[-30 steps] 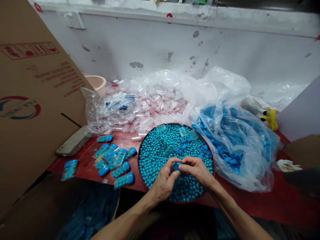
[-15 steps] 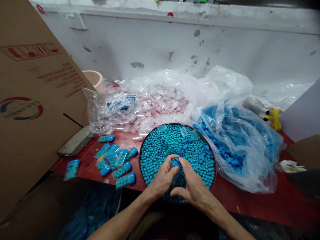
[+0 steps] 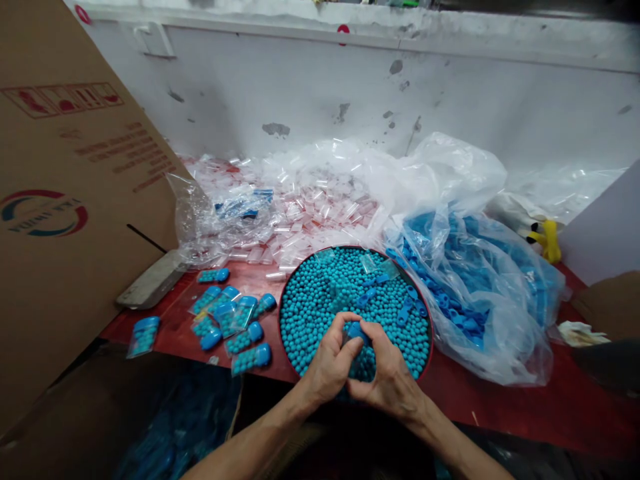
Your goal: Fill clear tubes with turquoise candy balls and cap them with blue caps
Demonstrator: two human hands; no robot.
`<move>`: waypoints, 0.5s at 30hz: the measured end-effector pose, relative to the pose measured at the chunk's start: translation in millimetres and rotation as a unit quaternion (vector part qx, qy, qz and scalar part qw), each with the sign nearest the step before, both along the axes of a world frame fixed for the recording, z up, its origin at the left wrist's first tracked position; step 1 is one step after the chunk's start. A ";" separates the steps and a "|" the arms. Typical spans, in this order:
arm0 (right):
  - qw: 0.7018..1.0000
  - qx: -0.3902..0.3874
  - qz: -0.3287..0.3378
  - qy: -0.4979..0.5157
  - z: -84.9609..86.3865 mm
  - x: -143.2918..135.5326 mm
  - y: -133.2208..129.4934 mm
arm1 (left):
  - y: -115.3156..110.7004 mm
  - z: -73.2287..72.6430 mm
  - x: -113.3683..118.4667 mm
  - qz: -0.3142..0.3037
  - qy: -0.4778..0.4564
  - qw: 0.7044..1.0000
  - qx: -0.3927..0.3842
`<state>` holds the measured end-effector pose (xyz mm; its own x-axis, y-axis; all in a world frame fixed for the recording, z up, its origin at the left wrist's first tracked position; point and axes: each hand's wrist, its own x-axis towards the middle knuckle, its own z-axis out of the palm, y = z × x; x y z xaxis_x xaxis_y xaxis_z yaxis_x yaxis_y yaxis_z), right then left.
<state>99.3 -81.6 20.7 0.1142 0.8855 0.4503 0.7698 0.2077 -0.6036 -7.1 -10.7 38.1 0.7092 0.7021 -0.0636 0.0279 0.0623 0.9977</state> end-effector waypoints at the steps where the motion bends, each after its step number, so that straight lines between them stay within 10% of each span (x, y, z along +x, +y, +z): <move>1: 1.000 0.012 -0.003 -0.002 -2.8 -0.8 -0.5 | -1.2 0.1 0.2 0.005 0.004 1.000 0.003; 7: 0.989 -0.089 0.034 0.110 0.7 12.6 -3.7 | -1.3 -6.7 -2.9 -0.014 0.024 0.999 0.022; 15: 0.904 -0.177 0.036 0.387 9.6 36.3 10.7 | 4.3 -1.7 -5.8 -0.056 0.055 0.993 0.088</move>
<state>135.6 -70.9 30.3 0.2092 0.9764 -0.0530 0.0804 -0.0712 -0.9942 -12.9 -6.4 36.4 0.7795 0.6258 -0.0279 0.1343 -0.1234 0.9832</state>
